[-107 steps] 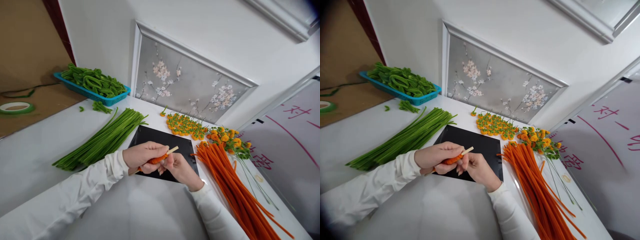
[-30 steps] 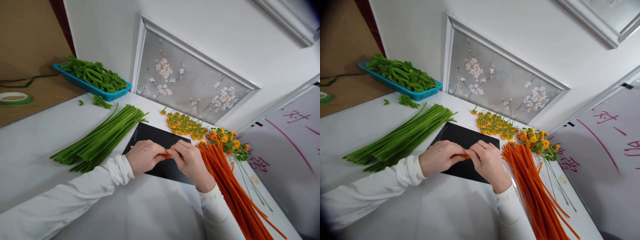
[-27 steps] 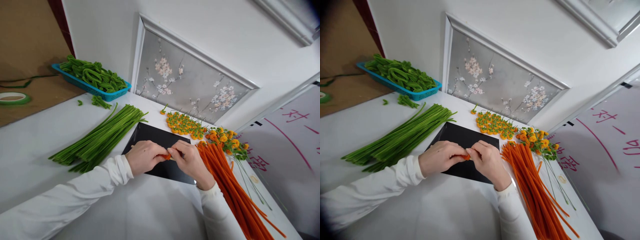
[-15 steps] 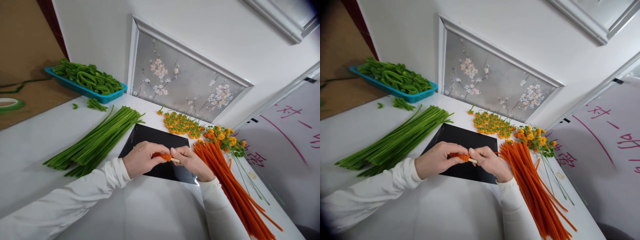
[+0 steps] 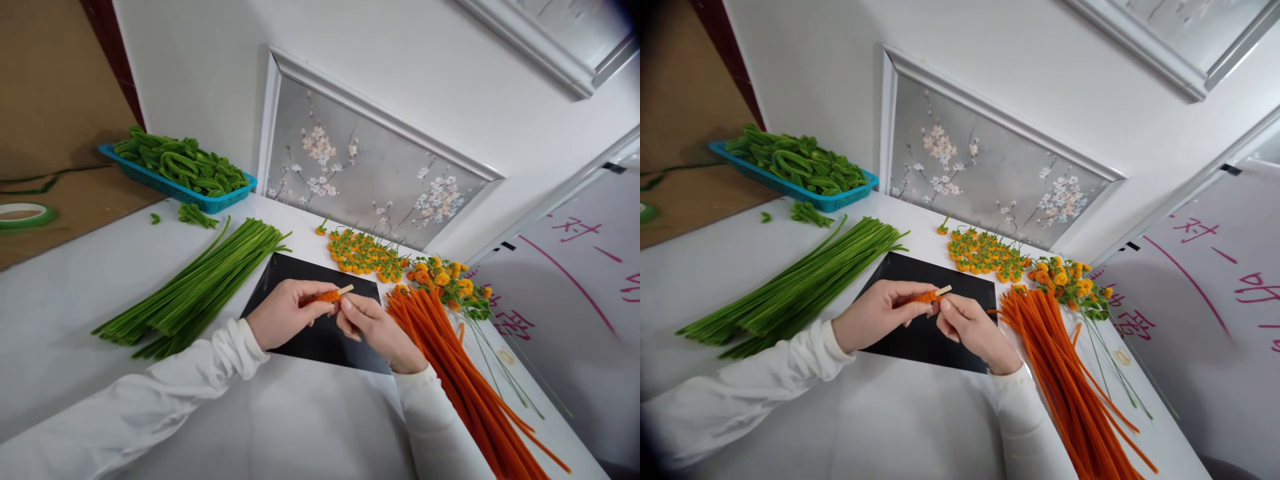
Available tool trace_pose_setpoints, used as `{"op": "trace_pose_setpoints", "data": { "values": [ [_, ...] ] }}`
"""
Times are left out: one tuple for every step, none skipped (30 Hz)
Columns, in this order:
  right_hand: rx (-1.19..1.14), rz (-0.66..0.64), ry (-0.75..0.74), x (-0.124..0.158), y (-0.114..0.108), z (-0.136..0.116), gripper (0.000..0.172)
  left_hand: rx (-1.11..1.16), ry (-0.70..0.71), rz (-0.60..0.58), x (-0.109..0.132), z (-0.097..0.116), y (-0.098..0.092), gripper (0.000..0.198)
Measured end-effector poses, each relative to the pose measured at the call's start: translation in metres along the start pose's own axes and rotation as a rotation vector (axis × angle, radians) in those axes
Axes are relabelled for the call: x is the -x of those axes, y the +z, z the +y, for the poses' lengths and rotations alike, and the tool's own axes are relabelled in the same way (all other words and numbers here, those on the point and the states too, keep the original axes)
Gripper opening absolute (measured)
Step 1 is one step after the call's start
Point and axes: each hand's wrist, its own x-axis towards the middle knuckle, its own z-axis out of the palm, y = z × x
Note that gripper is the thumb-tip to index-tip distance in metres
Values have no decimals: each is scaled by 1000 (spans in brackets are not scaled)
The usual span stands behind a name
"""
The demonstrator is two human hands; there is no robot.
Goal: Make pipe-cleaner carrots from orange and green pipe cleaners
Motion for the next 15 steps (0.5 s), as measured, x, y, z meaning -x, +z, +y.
{"op": "trace_pose_setpoints", "data": {
  "values": [
    [43,8,-22,0,0,0,35,10,-2,-8,-1,0,-1,27],
    [78,22,-35,0,1,0,34,17,-3,-21,-1,-1,-3,26],
    [104,41,-41,1,1,-1,33,16,-4,-33,-2,-1,-4,24],
    [126,58,-44,1,2,-1,32,10,-5,-40,-2,-1,-5,23],
    [147,68,-44,1,3,-2,32,0,-8,-42,-2,-1,-5,23],
    [175,68,-41,2,4,-3,31,-9,-10,-43,-3,-1,-6,23],
    [209,62,-38,2,5,-4,31,-14,-9,-42,-3,-1,-6,23],
    [247,52,-35,3,6,-5,31,-11,-5,-42,-3,-2,-6,23],
    [283,44,-34,3,7,-5,31,-1,1,-46,-3,-2,-6,24],
    [307,43,-36,3,7,-6,31,17,6,-52,-4,-3,-6,26],
    [320,49,-38,4,7,-6,31,37,8,-58,-4,-3,-5,30],
    [322,58,-40,4,7,-6,32,57,5,-62,-4,-3,-5,35],
    [320,68,-41,5,6,-6,33,74,-1,-67,-5,-3,-5,39],
    [325,78,-40,5,5,-6,33,84,-9,-69,-5,-3,-5,40],
    [340,86,-41,5,5,-5,33,89,-17,-69,-5,-3,-5,40]
  ]
}}
